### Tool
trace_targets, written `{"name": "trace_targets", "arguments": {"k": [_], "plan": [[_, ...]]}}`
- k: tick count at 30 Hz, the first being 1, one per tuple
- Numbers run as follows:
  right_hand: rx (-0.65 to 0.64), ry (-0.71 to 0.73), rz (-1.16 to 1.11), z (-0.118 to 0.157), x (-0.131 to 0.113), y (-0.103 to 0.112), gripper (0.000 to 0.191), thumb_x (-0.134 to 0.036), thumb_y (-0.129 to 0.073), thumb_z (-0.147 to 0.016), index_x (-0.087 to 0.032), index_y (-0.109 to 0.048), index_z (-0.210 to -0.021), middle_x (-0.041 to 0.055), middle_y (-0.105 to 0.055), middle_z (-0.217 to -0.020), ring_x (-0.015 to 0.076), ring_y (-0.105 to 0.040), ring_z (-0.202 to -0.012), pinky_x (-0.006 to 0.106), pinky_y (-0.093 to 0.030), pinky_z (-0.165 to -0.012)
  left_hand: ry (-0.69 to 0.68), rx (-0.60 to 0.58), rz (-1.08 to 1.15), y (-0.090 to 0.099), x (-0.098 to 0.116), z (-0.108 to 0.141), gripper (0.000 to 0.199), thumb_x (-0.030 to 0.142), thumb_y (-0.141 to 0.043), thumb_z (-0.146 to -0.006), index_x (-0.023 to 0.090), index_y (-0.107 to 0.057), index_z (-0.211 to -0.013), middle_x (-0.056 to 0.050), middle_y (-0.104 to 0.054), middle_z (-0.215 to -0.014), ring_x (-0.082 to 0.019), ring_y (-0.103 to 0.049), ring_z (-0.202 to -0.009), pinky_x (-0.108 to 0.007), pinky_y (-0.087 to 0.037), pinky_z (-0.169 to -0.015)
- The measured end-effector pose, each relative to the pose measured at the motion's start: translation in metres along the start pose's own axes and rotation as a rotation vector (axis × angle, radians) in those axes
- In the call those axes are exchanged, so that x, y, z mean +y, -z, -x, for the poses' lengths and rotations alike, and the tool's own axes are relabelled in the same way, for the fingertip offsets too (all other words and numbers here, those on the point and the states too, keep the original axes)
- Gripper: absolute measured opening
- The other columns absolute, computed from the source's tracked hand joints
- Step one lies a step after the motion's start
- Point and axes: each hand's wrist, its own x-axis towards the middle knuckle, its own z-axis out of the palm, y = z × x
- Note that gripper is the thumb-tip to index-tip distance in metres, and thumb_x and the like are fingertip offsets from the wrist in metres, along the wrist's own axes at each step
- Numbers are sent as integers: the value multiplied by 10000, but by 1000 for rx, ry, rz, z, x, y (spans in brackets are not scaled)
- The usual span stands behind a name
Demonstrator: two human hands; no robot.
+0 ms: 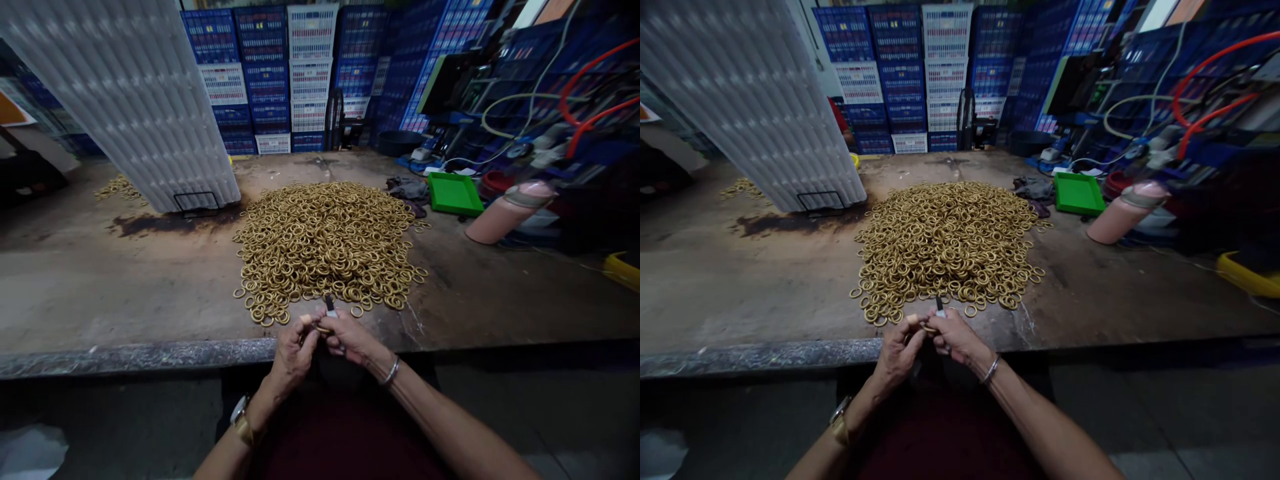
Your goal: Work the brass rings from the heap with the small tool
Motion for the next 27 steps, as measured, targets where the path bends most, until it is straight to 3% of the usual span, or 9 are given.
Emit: {"name": "trace_targets", "arguments": {"k": [3, 10, 14, 18, 22, 27], "plan": [[-33, -50, -70, 0, 1, -3, 215, -271, -572, -604, -202, -423, -743, -108, -406, -519, 5, -266, -323, 132, -188, -302, -37, 39, 0, 0, -2, 2, 183, 204, -532, -775, 188, -619, -935, -48, -664, -792, -156, -592, -680, -264, -438, -667], [16, -86, 4, -1, 3, -5, 207, -358, -552, -692, -189, -442, -740, -74, -478, -535, 10, -300, -320, 130, -212, -300, -117, 65, -144, 1, -12, 4, 89, 206, -487, -812, 173, -569, -816, 0, -617, -641, -124, -563, -604, -232, -423, -612], [123, 40, 162, -3, 8, 0, 287, -459, -464, -758, -174, -470, -726, -50, -501, -551, 25, -320, -324, 147, -217, -293, -112, 106, -278, 2, -15, 4, 78, 203, -482, -805, 169, -550, -790, -4, -597, -648, -122, -539, -594, -229, -405, -590], [204, 183, 370, -4, 12, 3, 235, -406, -484, -749, -177, -486, -695, -52, -488, -494, 42, -343, -345, 161, -238, -322, -117, 133, -335, 2, -14, 3, 58, 197, -504, -775, 170, -550, -752, 6, -567, -614, -116, -506, -558, -224, -380, -568], [222, 280, 497, -8, 13, 3, 194, -329, -484, -741, -169, -500, -632, -39, -489, -486, 52, -367, -397, 168, -268, -373, 7, 128, -188, 2, -6, 1, 92, 228, -517, -759, 173, -545, -690, 18, -541, -583, -107, -469, -536, -216, -356, -542], [202, 290, 495, -11, 13, 2, 197, -335, -466, -749, -166, -504, -656, -41, -494, -493, 52, -364, -386, 175, -268, -377, 247, -48, 127, 6, 6, -1, 264, 378, -499, -784, 161, -529, -637, 33, -471, -534, -79, -395, -471, -191, -304, -461]]}}
